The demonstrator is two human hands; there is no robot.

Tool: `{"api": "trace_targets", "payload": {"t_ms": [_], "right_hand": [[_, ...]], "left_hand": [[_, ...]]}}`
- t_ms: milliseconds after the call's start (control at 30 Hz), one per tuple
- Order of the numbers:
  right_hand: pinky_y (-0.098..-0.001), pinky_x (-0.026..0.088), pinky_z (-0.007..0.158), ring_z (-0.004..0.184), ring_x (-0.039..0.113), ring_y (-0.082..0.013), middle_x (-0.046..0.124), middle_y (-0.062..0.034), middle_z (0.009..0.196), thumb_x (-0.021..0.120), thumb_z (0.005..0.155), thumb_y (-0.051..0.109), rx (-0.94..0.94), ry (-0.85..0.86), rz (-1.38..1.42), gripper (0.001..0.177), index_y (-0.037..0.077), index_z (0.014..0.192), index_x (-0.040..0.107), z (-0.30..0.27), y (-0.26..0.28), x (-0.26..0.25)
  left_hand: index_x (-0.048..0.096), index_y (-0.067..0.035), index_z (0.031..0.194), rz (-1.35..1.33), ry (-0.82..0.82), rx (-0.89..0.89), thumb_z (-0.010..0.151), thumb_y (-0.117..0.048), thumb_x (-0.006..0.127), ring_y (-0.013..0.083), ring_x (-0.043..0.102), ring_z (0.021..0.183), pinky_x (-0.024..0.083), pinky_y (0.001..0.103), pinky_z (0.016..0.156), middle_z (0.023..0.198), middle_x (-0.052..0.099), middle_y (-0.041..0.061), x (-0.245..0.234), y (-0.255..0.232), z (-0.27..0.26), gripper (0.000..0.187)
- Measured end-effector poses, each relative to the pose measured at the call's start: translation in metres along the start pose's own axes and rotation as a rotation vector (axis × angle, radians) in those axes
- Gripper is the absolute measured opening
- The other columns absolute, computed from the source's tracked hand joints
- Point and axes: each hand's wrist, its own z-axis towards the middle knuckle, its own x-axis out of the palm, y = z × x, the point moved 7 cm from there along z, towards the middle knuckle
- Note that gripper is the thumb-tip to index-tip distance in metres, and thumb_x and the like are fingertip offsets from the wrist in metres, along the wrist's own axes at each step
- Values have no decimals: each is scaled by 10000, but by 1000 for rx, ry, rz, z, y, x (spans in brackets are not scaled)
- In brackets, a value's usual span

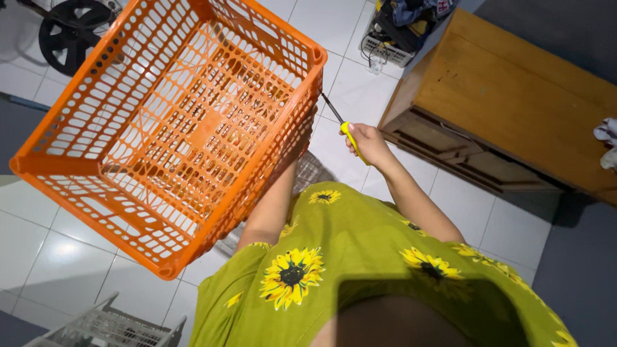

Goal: The person assembles a vertical rack by stacking orange plastic crates and securing them with a yellow-handled screwdriver. They lift and align each crate, then tighten fasteners at the corners to connect the units.

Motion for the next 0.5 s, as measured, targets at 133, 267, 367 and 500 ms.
{"api": "trace_targets", "payload": {"t_ms": [133, 267, 367, 500], "right_hand": [[-293, 498, 613, 741, 544, -179, 570, -100, 882, 774, 843, 309, -520, -232, -375, 419, -20, 1026, 591, -23, 45, -3], [-337, 534, 668, 725, 607, -203, 621, -73, 835, 856, 826, 222, -596, -356, -582, 384, 8, 960, 568, -39, 65, -1], [-353, 529, 659, 733, 644, -209, 651, -86, 831, 866, 849, 240, -591, -402, -699, 353, 8, 950, 620, -45, 67, 0], [-313, 531, 663, 741, 650, -168, 681, -59, 849, 770, 940, 285, -448, -333, -608, 286, 23, 978, 660, -34, 48, -2]], "left_hand": [[611, -115, 1245, 3, -2, -8, 924, -710, 622, 240, 531, 937, 422, 431, 793, 1037, 586, 79, -5, 0, -5, 677], [608, -116, 1232, 2, -9, -7, 924, -709, 620, 238, 526, 923, 418, 429, 783, 1025, 581, 76, -5, -2, -3, 669], [606, -116, 1223, -2, -22, -2, 924, -709, 619, 236, 523, 913, 416, 428, 775, 1015, 578, 75, -6, -5, 0, 664], [603, -117, 1210, -4, -13, -7, 924, -708, 617, 234, 519, 899, 412, 426, 765, 1002, 573, 72, 0, -3, 1, 656]]}}
